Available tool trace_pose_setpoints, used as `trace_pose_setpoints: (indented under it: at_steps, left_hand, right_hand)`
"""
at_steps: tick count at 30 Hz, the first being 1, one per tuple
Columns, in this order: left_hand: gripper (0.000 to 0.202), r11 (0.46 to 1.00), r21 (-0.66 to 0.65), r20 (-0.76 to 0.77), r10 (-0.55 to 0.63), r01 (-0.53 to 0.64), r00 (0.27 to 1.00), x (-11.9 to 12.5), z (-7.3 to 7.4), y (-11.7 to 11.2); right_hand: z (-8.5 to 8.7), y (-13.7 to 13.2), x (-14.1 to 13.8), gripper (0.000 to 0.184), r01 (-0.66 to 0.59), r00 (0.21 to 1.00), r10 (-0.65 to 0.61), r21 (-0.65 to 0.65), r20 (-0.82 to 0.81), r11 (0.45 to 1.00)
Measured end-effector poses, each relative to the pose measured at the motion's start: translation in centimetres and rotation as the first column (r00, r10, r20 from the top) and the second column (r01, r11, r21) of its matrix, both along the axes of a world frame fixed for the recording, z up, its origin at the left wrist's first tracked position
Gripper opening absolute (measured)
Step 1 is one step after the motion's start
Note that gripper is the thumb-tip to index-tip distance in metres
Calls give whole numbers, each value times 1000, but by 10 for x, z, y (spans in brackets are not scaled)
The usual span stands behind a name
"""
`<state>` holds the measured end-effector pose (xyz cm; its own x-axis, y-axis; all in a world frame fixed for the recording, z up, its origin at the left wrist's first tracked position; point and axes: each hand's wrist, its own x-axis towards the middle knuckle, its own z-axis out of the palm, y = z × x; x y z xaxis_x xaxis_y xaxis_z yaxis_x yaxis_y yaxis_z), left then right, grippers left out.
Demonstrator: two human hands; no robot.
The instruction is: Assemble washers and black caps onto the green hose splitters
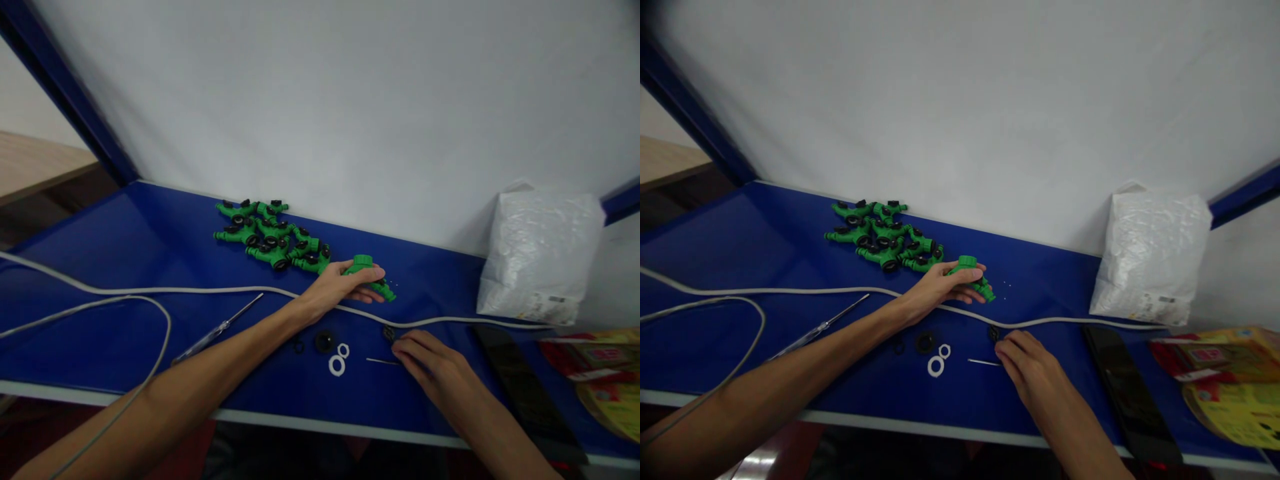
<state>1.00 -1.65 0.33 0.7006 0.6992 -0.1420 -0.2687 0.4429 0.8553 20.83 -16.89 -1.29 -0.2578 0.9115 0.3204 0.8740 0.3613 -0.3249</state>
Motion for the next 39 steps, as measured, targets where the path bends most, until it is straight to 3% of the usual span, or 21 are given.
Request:
trace_pose_setpoints:
  at_steps: [8,13,16,18,21,23,31,39]
  left_hand:
    - [40,999,-29,5,-22,23,1000,1,-6,1]
    - [43,999,-43,-12,-27,27,1000,2,-6,0]
    - [43,998,-49,-32,-32,30,999,2,-7,-2]
    - [42,998,-50,-38,-40,39,998,3,-7,-4]
    - [43,996,-54,-29,-69,67,997,2,-5,-6]
    - [46,995,-49,-24,-90,88,996,2,-4,-7]
    - [55,992,-17,-26,-125,124,992,4,-11,-6]
    - [53,993,-17,-15,-114,113,993,1,-4,-7]
  right_hand:
    - [6,3,-9,19,6,1000,-6,-17,8,1000]
    - [29,4,-23,10,102,977,-88,61,-194,993]
    - [47,12,-37,5,229,880,-190,37,-435,973]
    - [51,21,-44,5,288,749,-239,-21,-618,957]
    - [45,36,-48,12,325,541,-291,-123,-789,938]
    - [37,44,-47,16,322,474,-308,-164,-825,933]
    - [19,50,-41,27,288,399,-375,-274,-837,917]
    - [14,47,-39,26,245,406,-356,-275,-842,929]
